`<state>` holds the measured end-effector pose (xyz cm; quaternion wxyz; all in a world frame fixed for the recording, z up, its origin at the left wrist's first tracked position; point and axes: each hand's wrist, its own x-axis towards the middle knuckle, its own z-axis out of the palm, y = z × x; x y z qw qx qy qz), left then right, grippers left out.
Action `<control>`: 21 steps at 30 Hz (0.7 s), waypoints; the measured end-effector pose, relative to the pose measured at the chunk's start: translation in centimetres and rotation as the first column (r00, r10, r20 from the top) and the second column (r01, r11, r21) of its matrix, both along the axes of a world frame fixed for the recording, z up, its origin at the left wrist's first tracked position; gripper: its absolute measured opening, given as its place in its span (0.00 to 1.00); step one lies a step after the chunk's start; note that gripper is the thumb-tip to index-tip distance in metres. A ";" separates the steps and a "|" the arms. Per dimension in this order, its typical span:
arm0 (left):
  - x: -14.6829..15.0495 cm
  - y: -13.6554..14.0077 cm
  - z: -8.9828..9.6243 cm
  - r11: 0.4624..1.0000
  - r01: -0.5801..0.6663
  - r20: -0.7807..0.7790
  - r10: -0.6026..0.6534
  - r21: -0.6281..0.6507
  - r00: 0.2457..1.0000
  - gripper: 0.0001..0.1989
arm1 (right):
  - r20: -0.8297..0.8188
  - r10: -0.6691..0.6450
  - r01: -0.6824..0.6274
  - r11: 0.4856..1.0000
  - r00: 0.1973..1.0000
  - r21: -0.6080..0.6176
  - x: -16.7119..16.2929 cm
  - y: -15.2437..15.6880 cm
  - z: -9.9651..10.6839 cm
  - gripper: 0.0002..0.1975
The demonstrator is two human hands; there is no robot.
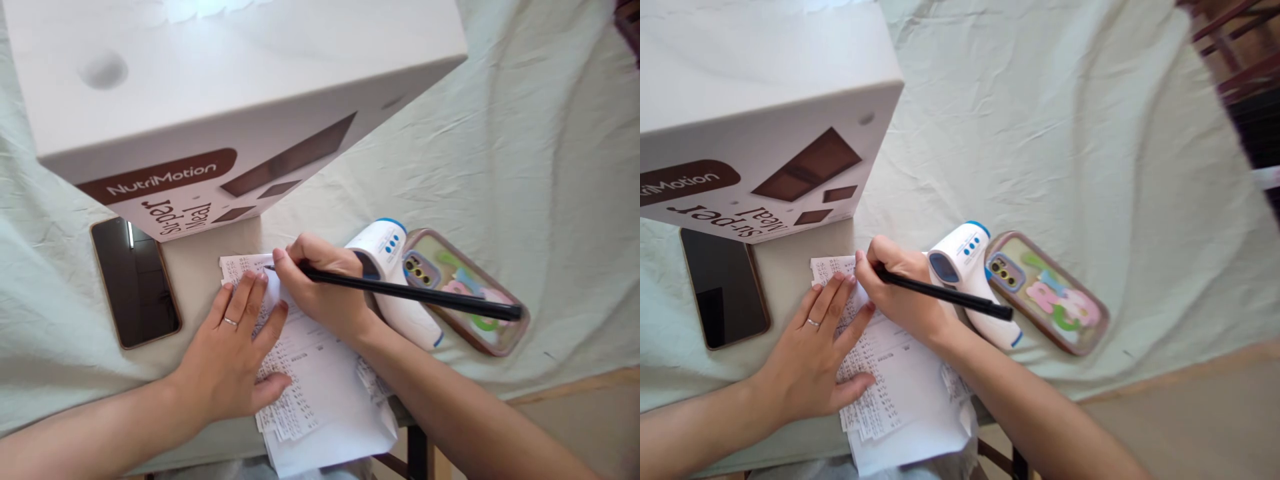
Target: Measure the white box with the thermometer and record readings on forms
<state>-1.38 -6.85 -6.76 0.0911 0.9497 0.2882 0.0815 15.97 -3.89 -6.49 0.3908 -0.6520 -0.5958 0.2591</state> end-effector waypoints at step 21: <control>-0.6 1.0 3.8 1.000 0.013 0.476 -0.019 0.015 0.879 0.06 | -0.340 -0.020 0.027 1.000 0.940 0.015 0.1 0.5 -1.0 0.17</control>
